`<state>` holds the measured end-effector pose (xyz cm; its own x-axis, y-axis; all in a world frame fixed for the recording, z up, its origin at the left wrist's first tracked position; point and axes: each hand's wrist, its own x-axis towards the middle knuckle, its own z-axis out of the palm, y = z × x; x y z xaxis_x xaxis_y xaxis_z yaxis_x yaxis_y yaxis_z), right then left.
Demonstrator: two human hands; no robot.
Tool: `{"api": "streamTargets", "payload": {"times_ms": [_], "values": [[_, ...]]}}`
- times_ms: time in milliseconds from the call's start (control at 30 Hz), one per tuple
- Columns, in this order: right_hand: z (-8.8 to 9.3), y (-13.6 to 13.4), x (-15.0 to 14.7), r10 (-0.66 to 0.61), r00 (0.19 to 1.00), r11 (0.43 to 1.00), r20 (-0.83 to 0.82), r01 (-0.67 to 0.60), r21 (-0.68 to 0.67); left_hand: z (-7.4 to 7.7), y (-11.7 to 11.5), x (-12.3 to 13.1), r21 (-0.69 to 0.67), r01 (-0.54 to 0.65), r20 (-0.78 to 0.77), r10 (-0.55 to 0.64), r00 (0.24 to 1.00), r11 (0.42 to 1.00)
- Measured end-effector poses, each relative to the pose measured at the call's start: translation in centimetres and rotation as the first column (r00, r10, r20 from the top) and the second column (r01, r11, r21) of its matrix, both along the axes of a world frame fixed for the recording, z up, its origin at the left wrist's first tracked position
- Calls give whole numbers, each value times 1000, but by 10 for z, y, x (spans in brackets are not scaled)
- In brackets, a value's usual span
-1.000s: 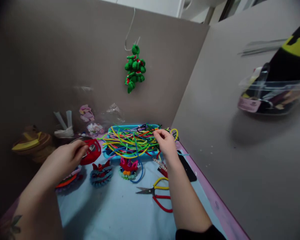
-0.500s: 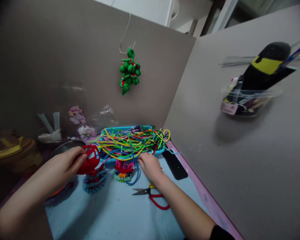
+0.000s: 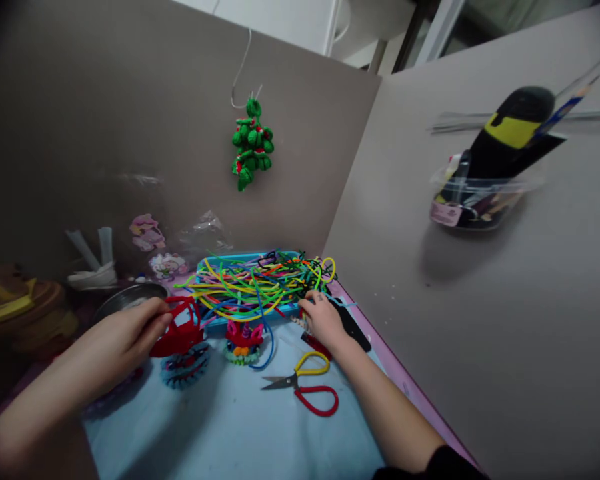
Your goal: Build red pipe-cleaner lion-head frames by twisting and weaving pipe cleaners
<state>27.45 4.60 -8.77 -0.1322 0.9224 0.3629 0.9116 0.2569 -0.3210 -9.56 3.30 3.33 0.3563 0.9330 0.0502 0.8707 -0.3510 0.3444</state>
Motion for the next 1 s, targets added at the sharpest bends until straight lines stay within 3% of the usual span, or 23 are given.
{"api": "streamTargets", "payload": {"times_ms": [200,367,533,733,867,1000], "values": [[0,4,13,41,985,999,-170,-38,18,2,-4,-1,30,-22,20,22,1000,999],[4,4,31,27,919,1000,-393,-21,19,4,-2,3,37,-6,13,6,1000,999],[5,12,32,-48,708,987,-704,141,74,5,-2,5,52,28,-36,-27,999,998],[24,19,31,26,412,957,-911,254,142,9,-5,5,45,8,-65,-5,998,999],[35,16,37,77,301,943,-950,287,168,11,-5,7,62,12,-72,-8,997,998],[40,9,38,125,253,926,-959,316,205,11,-5,9,75,18,-70,-13,997,997]]}}
